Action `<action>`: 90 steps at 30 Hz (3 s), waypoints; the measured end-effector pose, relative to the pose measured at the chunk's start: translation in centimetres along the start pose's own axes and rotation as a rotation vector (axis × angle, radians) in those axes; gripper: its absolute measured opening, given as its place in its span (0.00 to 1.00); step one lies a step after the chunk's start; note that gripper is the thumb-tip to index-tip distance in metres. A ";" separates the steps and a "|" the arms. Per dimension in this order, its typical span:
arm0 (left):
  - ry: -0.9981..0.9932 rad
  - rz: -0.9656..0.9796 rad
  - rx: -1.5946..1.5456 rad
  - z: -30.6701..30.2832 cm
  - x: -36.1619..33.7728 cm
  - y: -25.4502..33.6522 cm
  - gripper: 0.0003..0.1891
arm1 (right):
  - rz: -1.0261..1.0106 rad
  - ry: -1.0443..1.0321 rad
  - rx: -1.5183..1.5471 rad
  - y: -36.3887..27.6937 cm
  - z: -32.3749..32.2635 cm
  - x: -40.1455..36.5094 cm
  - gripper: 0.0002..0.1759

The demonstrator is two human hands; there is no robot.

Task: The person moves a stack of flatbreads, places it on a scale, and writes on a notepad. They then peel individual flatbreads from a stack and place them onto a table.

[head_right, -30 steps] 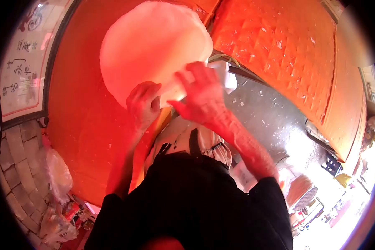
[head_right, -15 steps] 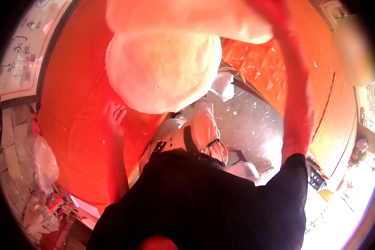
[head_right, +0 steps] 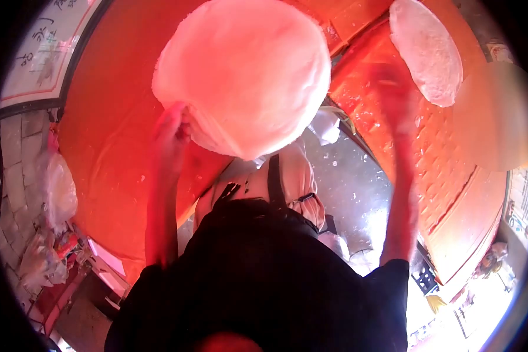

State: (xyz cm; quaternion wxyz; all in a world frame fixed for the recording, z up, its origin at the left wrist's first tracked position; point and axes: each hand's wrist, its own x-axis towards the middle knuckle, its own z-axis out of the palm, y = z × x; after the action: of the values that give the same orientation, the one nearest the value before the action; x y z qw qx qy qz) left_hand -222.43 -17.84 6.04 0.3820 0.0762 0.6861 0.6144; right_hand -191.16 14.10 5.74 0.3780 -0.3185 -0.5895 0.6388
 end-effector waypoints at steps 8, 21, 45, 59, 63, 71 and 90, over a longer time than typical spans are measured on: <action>-0.051 0.183 0.012 0.2 0.1 0.0 0.11 | 0.228 -0.522 -0.490 3.4 26.6 -5.1 0.26; 0.016 0.035 -0.273 0.5 -1.8 -1.4 0.13 | 0.427 -0.580 -0.251 3.8 24.9 -5.4 0.09; -0.031 -0.014 -0.231 0.9 -1.7 -2.1 0.17 | -0.304 0.655 -0.399 -4.3 -9.3 -0.8 0.12; -0.017 0.035 -0.012 1.0 -0.7 -1.9 0.14 | 0.270 -0.418 -0.384 3.6 21.8 -4.4 0.11; -0.030 0.050 -0.084 -1.0 0.7 -4.3 0.14 | 0.024 -0.497 -0.628 5.3 26.7 -6.6 0.16; -0.088 -0.049 -0.185 0.5 1.7 -2.8 0.15 | -0.210 -0.282 -0.751 6.6 29.2 -5.7 0.06; -0.203 -0.187 -0.432 -0.3 3.0 -2.8 0.20 | -0.059 1.215 -1.182 -1.1 -10.1 -11.5 0.29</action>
State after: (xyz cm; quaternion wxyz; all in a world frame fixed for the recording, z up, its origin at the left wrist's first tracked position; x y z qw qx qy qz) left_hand -223.62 -17.00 2.20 0.5114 -0.0094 0.5011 0.6981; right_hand -176.54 9.39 5.37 0.4169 -0.7360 -0.5292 -0.0664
